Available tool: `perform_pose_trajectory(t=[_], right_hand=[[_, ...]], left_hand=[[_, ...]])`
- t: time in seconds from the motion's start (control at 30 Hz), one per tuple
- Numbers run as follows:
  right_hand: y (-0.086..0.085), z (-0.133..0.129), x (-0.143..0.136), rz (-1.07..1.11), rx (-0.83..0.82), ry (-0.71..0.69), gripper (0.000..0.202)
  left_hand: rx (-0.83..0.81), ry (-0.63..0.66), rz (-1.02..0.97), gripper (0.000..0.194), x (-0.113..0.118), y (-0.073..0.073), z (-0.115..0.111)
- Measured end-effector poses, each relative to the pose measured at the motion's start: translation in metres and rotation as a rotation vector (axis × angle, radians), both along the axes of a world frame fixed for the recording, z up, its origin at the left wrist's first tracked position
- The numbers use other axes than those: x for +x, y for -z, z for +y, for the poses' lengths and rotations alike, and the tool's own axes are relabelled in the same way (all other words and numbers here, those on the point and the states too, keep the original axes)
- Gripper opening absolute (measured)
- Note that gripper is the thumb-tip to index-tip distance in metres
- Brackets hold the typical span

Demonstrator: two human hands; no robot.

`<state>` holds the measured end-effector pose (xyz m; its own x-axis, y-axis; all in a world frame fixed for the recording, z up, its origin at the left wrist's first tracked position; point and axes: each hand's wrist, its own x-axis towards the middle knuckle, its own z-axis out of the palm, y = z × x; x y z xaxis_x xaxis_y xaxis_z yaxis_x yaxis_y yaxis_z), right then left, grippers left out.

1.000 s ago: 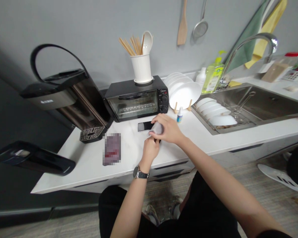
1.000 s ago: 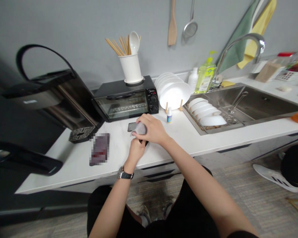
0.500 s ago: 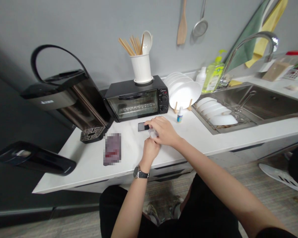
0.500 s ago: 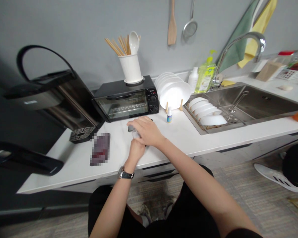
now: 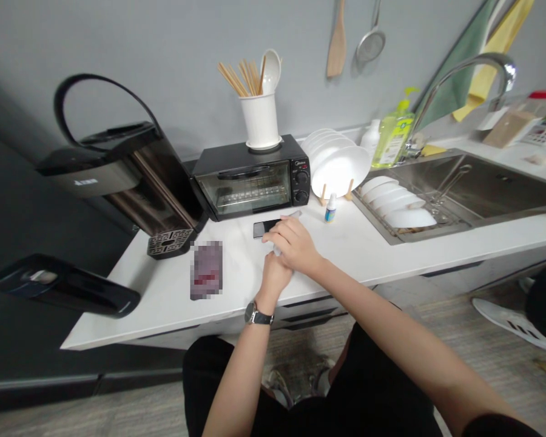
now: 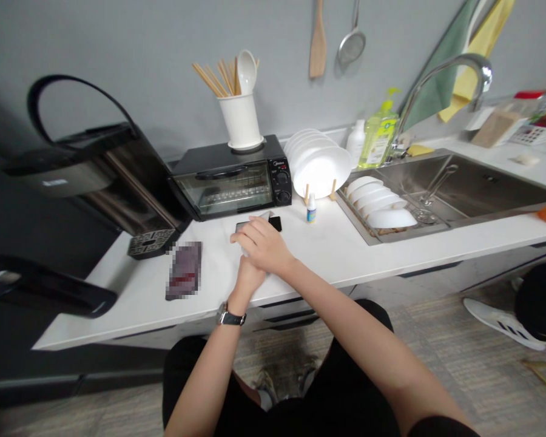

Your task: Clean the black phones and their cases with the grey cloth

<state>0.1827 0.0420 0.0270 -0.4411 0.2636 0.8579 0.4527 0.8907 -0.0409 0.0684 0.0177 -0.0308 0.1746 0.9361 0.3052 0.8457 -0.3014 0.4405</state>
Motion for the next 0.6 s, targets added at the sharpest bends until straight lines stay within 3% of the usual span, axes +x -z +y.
perform_pose_trajectory(t=[0.1, 0.3, 0.37, 0.47, 0.6], right_hand=[[-0.002, 0.001, 0.009, 0.035, -0.053, -0.002, 0.044], [-0.027, 0.005, 0.027, 0.111, -0.391, 0.112, 0.03], [-0.027, 0.005, 0.024, 0.09, -0.364, 0.112, 0.022], [-0.017, 0.002, 0.015, 0.04, -0.191, 0.056, 0.006], [-0.009, 0.0, 0.008, -0.037, -0.078, -0.007, 0.022]], left_hand=[[-0.006, 0.018, 0.017, 0.024, 0.001, -0.001, 0.0], [-0.018, -0.022, -0.015, 0.027, 0.004, -0.005, 0.003], [-0.022, -0.029, -0.021, 0.027, 0.004, -0.005, 0.003], [-0.042, -0.024, -0.026, 0.026, 0.002, -0.004, 0.003], [-0.04, -0.01, -0.045, 0.032, 0.001, -0.002, 0.002]])
